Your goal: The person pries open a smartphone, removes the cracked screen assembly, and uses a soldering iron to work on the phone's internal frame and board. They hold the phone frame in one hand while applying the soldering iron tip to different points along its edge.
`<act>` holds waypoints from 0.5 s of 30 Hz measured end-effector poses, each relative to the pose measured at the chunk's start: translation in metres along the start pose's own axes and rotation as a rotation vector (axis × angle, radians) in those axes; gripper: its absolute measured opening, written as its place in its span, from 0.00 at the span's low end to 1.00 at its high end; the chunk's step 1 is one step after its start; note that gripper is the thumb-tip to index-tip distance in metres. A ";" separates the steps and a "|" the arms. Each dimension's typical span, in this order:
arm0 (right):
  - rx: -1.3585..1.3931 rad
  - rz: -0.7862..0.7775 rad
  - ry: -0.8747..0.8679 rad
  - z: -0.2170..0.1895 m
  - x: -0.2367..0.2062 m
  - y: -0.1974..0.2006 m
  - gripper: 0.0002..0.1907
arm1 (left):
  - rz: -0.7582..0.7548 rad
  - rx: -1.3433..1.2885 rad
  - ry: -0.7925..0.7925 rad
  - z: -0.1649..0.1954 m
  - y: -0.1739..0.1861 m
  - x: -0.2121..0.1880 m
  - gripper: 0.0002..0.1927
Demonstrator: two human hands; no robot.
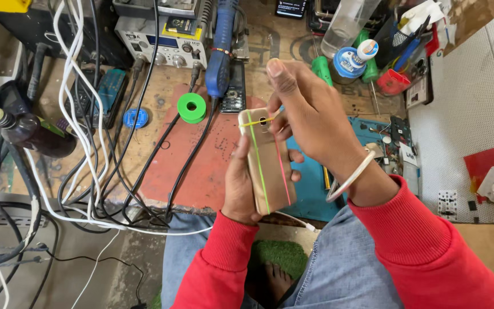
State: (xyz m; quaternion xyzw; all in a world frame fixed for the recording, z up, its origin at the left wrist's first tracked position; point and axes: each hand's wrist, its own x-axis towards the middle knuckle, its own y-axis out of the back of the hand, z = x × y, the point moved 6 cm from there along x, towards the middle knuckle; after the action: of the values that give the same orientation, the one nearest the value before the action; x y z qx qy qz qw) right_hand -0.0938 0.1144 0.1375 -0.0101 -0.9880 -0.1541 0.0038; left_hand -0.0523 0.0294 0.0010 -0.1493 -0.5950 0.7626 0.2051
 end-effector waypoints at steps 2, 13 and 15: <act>-0.163 -0.017 0.177 -0.005 0.002 0.005 0.27 | -0.165 -0.178 -0.030 0.010 -0.013 -0.009 0.39; -0.081 0.066 0.383 -0.025 -0.026 0.037 0.20 | 0.062 0.057 -0.327 0.049 0.031 -0.045 0.41; 0.214 0.121 0.595 -0.048 -0.059 0.061 0.21 | 0.138 0.100 -0.311 0.049 0.047 -0.044 0.41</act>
State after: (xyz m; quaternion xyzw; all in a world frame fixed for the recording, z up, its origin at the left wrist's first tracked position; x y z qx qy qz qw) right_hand -0.0329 0.1572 0.2014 -0.0226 -0.9518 -0.0450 0.3026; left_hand -0.0436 -0.0437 -0.0336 -0.0596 -0.5693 0.8174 0.0648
